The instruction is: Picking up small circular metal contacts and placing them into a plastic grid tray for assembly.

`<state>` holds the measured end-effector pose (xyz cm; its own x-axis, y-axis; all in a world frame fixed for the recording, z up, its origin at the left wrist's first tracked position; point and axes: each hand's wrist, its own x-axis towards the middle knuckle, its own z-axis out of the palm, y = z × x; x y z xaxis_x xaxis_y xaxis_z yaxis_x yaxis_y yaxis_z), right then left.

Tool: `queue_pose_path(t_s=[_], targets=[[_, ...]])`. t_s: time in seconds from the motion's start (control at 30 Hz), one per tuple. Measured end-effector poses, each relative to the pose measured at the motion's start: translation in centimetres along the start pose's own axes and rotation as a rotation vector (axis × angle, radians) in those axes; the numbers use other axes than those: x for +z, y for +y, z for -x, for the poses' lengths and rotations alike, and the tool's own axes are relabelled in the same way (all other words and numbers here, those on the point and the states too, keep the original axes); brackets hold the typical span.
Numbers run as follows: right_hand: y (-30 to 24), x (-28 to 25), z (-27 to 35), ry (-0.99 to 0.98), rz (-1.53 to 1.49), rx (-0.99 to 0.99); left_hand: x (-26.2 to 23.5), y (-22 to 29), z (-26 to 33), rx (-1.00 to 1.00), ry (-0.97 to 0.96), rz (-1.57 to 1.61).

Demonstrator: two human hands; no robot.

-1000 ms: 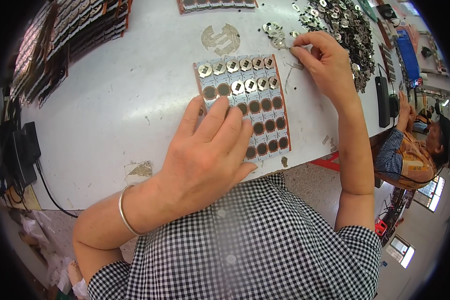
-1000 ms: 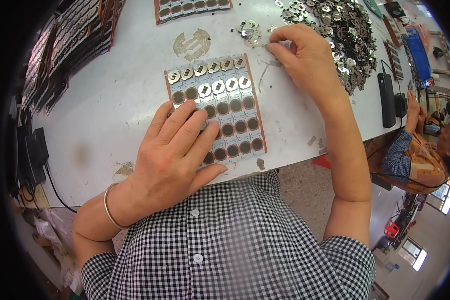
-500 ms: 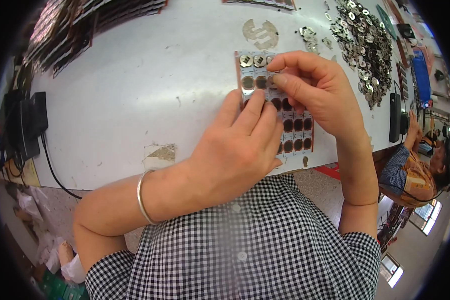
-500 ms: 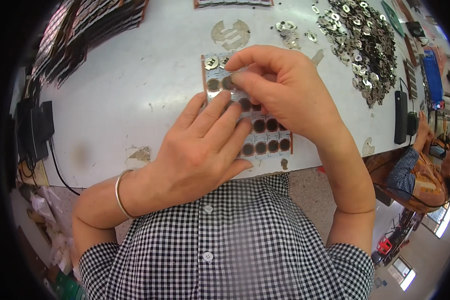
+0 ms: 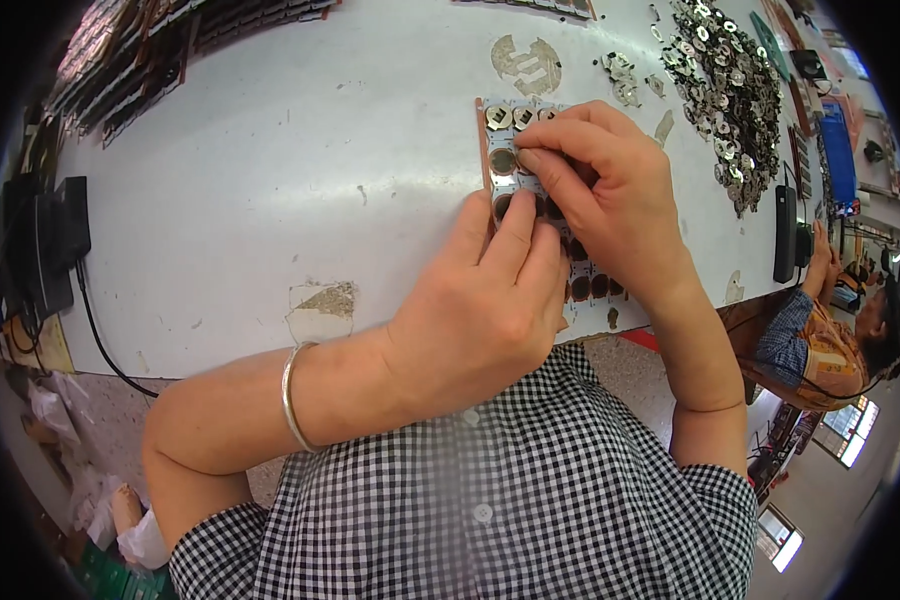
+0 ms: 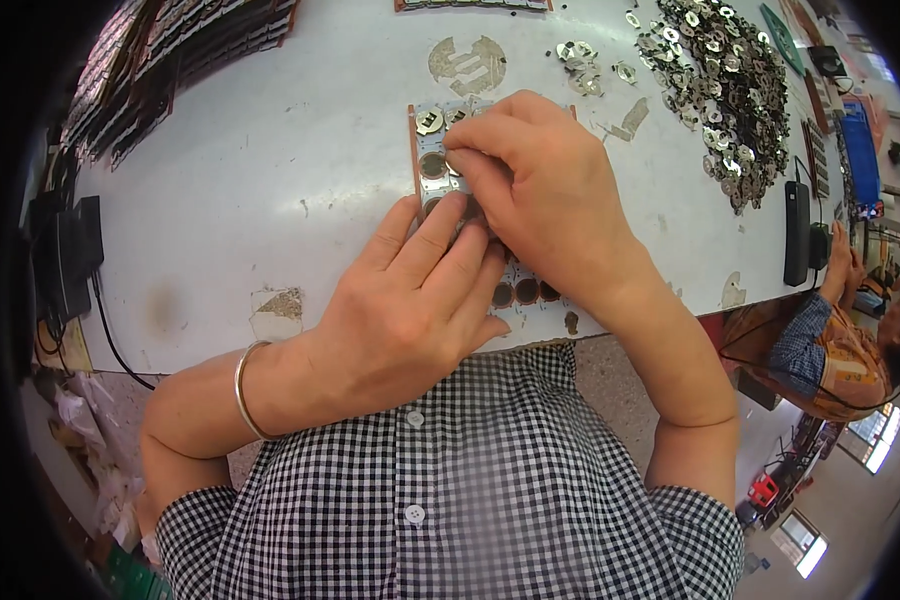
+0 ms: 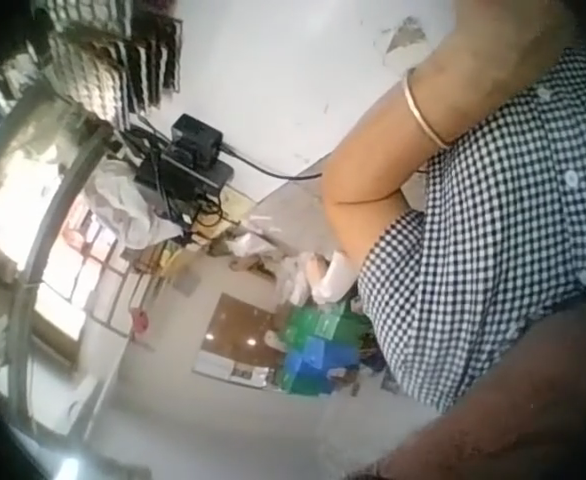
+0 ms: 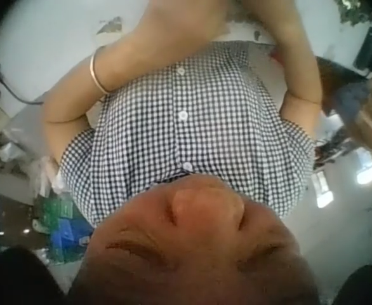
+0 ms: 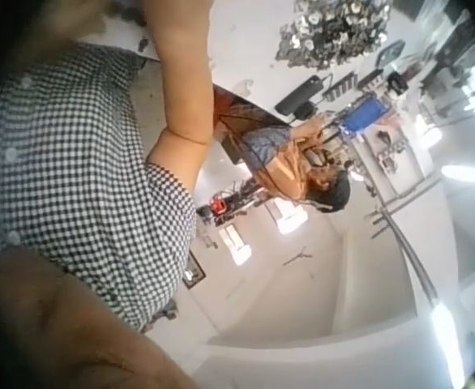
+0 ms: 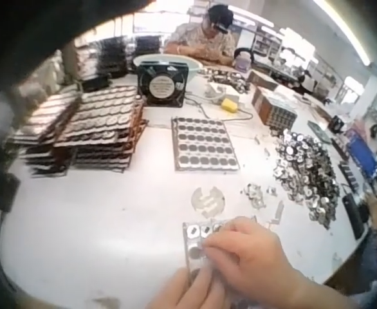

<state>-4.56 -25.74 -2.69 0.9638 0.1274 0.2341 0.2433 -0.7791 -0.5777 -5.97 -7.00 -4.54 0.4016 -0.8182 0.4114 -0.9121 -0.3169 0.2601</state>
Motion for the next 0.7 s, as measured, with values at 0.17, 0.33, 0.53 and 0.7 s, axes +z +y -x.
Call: queue_pose_path(t_s=[0.17, 0.33, 0.53, 0.7], targets=[[0.9, 1.1, 0.8, 0.131, -0.007, -0.144, 0.1, 0.0, 0.0, 0.017, 0.015, 0.018], [-0.5, 0.5, 0.9, 0.109, -0.045, -0.056, 0.1, -0.1, 0.0, 0.027, 0.017, 0.026], [-0.1, 0.3, 0.8, 0.067, 0.024, -0.038, 0.0, -0.2, -0.2, 0.035, 0.031, 0.044], [1.6, -1.3, 1.1, 0.150, 0.026, 0.008, -0.7, -0.4, -0.3, 0.014, -0.024, 0.084]])
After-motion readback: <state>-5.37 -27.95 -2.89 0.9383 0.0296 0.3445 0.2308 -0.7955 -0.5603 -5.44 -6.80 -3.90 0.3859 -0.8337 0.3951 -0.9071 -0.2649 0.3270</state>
